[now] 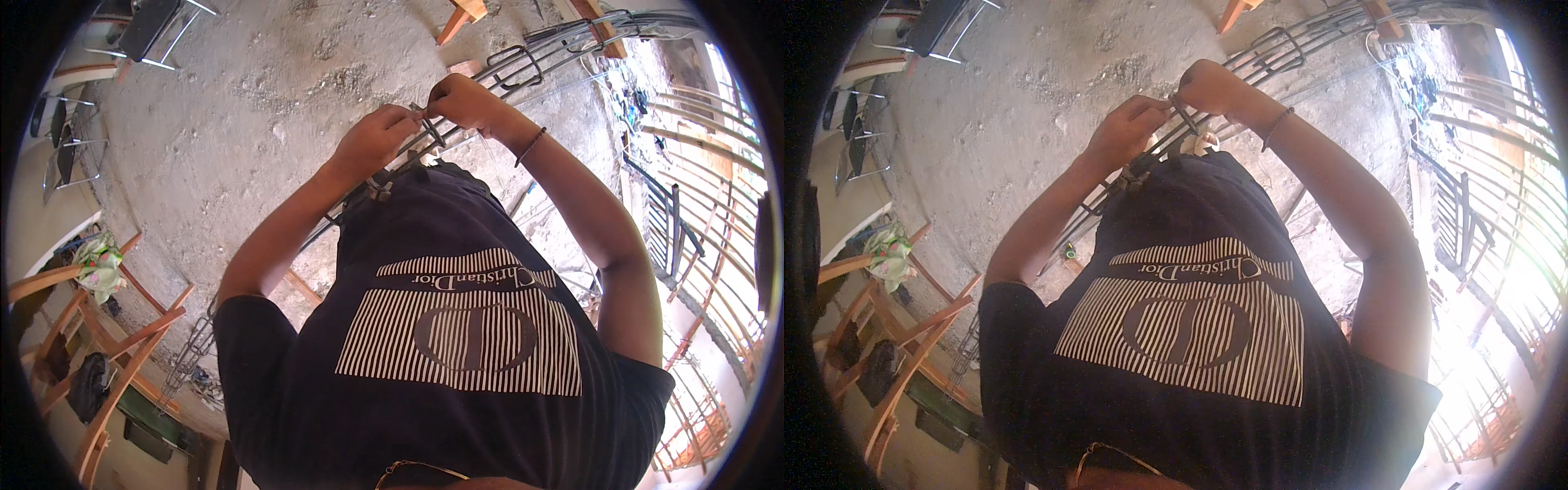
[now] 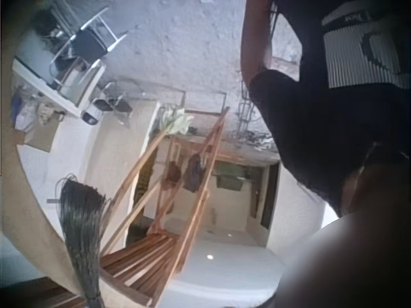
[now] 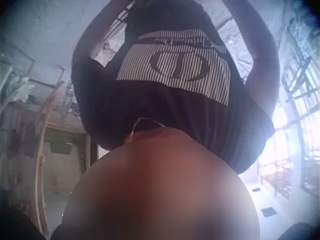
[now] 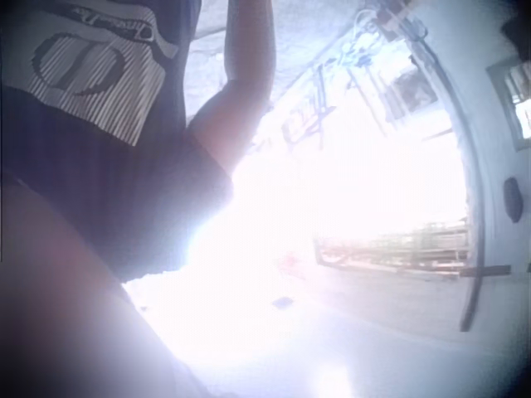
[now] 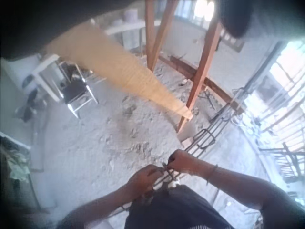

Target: The person assembles a rebar cage by hand-tying wire ties around intersecting rebar rods and then tightening them with pliers. The person repeatedly wraps wire, twists it, and uses pliers to secure each joint along the cage.

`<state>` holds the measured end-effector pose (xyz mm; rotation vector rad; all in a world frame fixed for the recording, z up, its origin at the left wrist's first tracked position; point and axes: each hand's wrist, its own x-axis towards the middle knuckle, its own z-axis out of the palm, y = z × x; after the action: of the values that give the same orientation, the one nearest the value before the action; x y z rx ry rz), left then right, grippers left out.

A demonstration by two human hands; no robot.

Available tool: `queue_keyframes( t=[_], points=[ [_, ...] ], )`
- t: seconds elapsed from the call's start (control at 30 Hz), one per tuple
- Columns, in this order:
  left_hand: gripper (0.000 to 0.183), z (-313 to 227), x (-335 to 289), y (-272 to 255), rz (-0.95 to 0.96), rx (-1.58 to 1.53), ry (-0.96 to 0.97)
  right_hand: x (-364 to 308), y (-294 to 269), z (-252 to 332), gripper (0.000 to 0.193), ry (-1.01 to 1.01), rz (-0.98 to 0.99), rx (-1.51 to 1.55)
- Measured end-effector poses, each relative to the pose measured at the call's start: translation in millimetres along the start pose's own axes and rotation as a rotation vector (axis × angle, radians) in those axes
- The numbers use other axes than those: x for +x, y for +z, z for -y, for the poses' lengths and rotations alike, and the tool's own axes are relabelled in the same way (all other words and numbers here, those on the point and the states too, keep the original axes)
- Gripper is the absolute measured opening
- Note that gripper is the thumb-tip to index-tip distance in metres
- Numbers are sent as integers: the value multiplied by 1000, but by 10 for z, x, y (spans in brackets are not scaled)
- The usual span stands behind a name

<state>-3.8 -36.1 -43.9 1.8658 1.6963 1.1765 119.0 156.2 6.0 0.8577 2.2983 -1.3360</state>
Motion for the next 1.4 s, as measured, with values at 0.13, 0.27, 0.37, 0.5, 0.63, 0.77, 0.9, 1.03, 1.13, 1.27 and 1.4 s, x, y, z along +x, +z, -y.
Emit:
queue_keyframes(
  t=[0.13, 0.27, 0.37, 0.5, 0.63, 0.77, 0.9, 1.03, 1.13, 1.27, 1.4],
  points=[
    [25, 17, -35, -8, 41, 109, 111, 69, 12, -32, 34, -51, -29, -8],
    [28, -27, -47, 17, 20, 138, 67, 82, -1, -22, 38, -65, 18, -73],
    [30, -59, 5, 13, -68, 46, -13, 72, -15, -3, 39, -64, 26, -100],
    [28, -174, 152, -2, 14, 56, -323, 51, 0, -18, 38, -87, -15, -135],
    [26, -386, 261, -12, 85, 246, -447, -27, 28, -100, 33, -121, -26, -76],
    [30, -344, 448, -148, 328, 277, -545, -219, 143, -198, 23, -215, -133, -52],
    [35, -64, 724, -362, 704, 143, -516, -359, 311, -238, 19, -318, -278, -62],
    [25, 268, 927, -431, 781, -280, -569, -428, 348, -239, 15, -327, -350, -62],
    [20, 462, 862, -329, 696, -662, -744, -496, 379, -220, 17, -320, -387, -63],
    [21, 648, 695, -154, 513, -1083, -1004, -505, 428, -205, 20, -271, -409, -129],
    [23, 670, 603, -100, 533, -1315, -991, -456, 445, -204, 20, -208, -385, -120]
  ],
)
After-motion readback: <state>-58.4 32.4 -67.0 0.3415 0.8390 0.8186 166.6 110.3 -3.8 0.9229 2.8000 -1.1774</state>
